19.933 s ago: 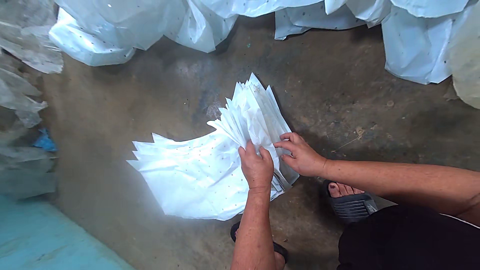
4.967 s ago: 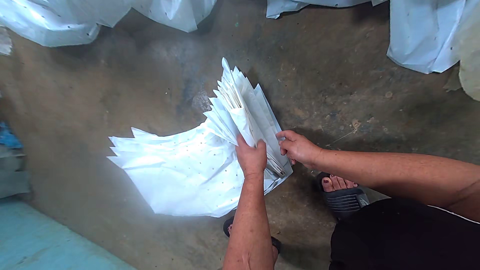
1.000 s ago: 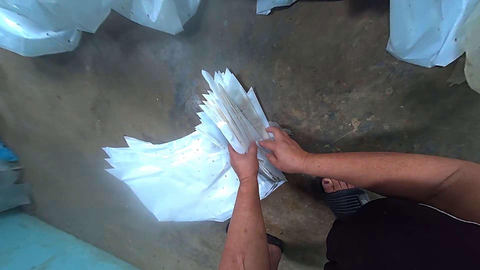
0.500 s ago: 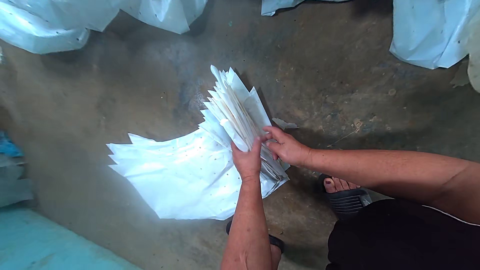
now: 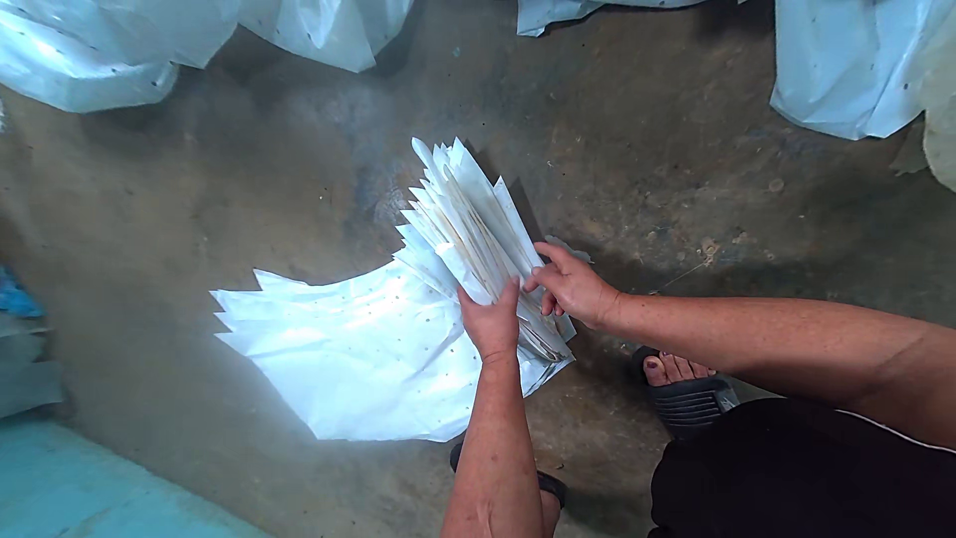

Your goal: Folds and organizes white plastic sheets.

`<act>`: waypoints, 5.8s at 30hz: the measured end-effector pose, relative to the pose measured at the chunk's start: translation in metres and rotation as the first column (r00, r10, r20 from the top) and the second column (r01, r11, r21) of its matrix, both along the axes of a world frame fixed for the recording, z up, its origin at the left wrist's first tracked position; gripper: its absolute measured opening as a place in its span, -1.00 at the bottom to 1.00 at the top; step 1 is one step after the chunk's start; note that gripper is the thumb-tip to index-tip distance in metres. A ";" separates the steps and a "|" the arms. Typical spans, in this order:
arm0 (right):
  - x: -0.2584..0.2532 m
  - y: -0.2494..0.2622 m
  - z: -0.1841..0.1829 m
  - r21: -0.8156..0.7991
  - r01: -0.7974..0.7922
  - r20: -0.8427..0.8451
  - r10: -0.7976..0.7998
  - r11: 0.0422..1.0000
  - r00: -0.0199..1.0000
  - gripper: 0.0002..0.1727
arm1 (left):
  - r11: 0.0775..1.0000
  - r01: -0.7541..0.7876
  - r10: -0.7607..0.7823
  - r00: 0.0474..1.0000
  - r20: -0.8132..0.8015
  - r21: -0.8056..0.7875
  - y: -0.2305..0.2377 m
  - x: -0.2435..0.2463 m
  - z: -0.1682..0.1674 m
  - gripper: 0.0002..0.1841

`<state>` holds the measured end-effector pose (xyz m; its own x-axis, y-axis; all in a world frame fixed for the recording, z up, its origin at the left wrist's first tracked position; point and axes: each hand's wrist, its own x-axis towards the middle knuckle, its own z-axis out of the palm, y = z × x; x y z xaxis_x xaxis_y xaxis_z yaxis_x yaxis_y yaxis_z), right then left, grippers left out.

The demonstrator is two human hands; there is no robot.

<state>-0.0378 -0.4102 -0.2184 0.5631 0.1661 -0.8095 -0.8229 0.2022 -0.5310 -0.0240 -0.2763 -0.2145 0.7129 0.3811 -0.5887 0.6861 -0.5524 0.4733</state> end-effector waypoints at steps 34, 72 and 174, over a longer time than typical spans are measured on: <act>0.002 -0.012 -0.003 -0.491 -0.322 0.288 0.500 0.809 0.817 -0.40 | 0.955 -0.255 0.266 0.962 0.058 -0.151 0.005 -0.002 0.000 -0.28; 0.008 0.015 0.004 -0.081 -0.031 0.108 0.039 0.996 0.993 -0.32 | 0.878 -0.335 0.370 0.928 0.040 -0.341 0.024 -0.007 -0.008 -0.46; 0.006 0.018 -0.006 -0.639 -0.302 0.326 0.605 0.708 0.727 -0.69 | 0.875 -0.335 0.359 0.934 0.001 -0.349 0.029 -0.007 -0.008 -0.51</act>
